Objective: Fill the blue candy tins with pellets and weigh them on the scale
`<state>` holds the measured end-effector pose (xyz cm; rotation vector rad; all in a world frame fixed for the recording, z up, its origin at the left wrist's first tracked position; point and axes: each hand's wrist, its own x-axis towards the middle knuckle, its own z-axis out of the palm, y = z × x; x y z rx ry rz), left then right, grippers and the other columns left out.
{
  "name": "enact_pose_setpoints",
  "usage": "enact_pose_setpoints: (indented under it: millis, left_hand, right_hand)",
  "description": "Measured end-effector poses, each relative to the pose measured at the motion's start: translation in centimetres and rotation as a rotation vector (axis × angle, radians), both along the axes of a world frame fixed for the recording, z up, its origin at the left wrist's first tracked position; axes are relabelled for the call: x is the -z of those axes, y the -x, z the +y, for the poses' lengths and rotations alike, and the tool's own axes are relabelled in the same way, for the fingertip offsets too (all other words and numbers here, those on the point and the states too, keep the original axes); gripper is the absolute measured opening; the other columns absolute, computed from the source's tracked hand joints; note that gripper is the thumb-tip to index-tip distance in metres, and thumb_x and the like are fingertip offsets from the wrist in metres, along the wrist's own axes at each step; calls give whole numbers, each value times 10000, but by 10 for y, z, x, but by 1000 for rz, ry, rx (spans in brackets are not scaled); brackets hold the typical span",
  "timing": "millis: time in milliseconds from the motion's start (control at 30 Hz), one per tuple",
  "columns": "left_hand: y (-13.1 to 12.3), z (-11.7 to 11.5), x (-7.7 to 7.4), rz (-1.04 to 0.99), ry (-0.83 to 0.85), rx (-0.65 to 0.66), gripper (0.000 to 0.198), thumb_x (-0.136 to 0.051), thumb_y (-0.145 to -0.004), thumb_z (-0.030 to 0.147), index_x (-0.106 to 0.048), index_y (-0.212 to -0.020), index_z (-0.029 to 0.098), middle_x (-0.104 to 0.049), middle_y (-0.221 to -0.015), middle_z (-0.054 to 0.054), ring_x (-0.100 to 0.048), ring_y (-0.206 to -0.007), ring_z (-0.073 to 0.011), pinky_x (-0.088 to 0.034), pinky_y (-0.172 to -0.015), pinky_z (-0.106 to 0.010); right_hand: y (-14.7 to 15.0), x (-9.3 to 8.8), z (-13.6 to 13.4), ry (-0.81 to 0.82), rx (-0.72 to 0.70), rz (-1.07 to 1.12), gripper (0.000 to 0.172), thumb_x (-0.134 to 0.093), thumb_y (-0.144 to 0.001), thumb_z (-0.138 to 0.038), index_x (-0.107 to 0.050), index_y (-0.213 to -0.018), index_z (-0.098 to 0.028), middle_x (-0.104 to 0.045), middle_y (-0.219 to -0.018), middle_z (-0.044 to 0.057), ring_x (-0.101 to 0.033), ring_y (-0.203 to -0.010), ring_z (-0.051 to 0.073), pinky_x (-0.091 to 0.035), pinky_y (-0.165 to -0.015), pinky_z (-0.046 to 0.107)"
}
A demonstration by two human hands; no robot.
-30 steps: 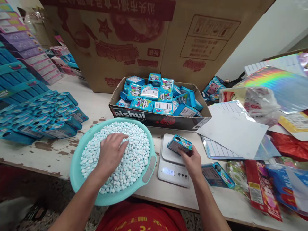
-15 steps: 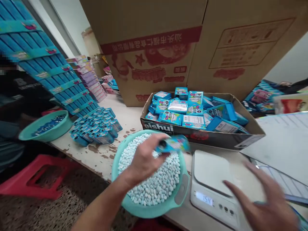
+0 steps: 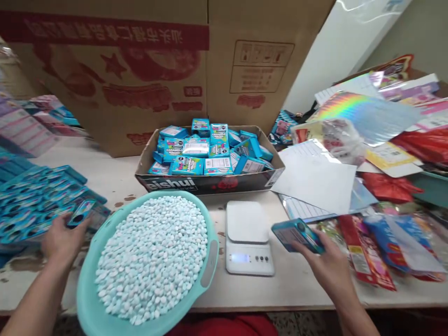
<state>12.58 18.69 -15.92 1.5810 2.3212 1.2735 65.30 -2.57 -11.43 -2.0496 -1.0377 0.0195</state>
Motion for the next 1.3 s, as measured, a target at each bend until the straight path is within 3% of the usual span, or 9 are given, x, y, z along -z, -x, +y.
enact_pose_setpoints:
  millis: [133, 233, 400, 600, 733, 867, 1033, 1200, 1300]
  left_hand:
    - [-7, -12, -19, 140, -160, 74, 184, -693, -656, 359, -543, -727, 282, -316, -424, 25, -585, -676, -251, -164, -515, -278]
    - [-23, -25, -42, 160, -142, 98, 132, -625, -734, 407, -573, -780, 295, -466, -576, 14, -577, -980, -340, -267, -542, -308]
    - [-58, -54, -50, 178, 60, 262, 281, -420, -865, 506, -564, -982, 294, -596, -1039, 34, -599, -981, -295, -462, -789, -426]
    - [-110, -85, -22, 340, 220, 832, 428, -390, -889, 523, -566, -1157, 240, -625, -1190, -65, -552, -1120, -262, -446, -943, -400]
    - [-135, -92, -21, 620, 321, 830, 383, -415, -895, 463, -594, -1077, 177, -623, -1072, -126, -562, -1009, -297, -449, -853, -432]
    - [-145, -88, -30, 637, 444, 814, 312, -351, -926, 399, -581, -936, 188, -617, -931, -91, -591, -887, -260, -421, -628, -314]
    - [-143, -78, -40, 163, 410, 633, 228, -450, -847, 412, -556, -782, 220, -584, -705, -16, -531, -617, -179, -323, -524, -254]
    - [-134, -65, -59, -1094, 359, 392, 167, -500, -792, 343, -510, -723, 191, -476, -583, 23, -388, -423, -91, -266, -374, -189]
    - [-134, -60, -64, -1580, 401, 279, 184, -388, -855, 267, -520, -776, 166, -521, -611, -5, -434, -411, -84, -268, -333, -160]
  right_hand:
    - [26, -10, 41, 41, -241, 29, 475, -681, -654, -560, -628, -959, -199, -659, -896, 65, -596, -787, 245, -465, -719, 356]
    - [43, -1, 70, 71, -363, 81, 435, -662, -690, -516, -614, -979, -195, -651, -941, 68, -601, -846, 251, -469, -763, 377]
    - [55, 12, 87, 81, -424, 160, 487, -676, -690, -523, -593, -1053, -209, -634, -1050, 71, -595, -955, 262, -473, -845, 414]
    - [37, 10, 62, -96, -247, 219, 581, -668, -706, -561, -556, -1157, -213, -566, -1157, 107, -568, -1036, 268, -477, -891, 469]
    - [24, 15, 40, -123, -69, 341, 558, -669, -701, -560, -579, -1107, -187, -576, -1137, 120, -571, -1047, 269, -485, -887, 461]
    - [18, 22, 27, -104, 7, 420, 570, -706, -650, -560, -604, -1057, -175, -595, -1124, 127, -583, -1032, 276, -494, -867, 460]
    - [17, 19, 28, -111, -8, 424, 543, -716, -639, -551, -631, -1011, -165, -632, -1073, 129, -607, -973, 271, -495, -859, 468]
    - [29, 15, 45, -129, -104, 419, 523, -677, -678, -554, -622, -1022, -164, -630, -1092, 135, -598, -996, 266, -491, -870, 461]
    - [44, 20, 63, -116, -252, 407, 642, -738, -635, -506, -550, -1163, -195, -581, -1210, 119, -556, -1087, 267, -477, -901, 453]
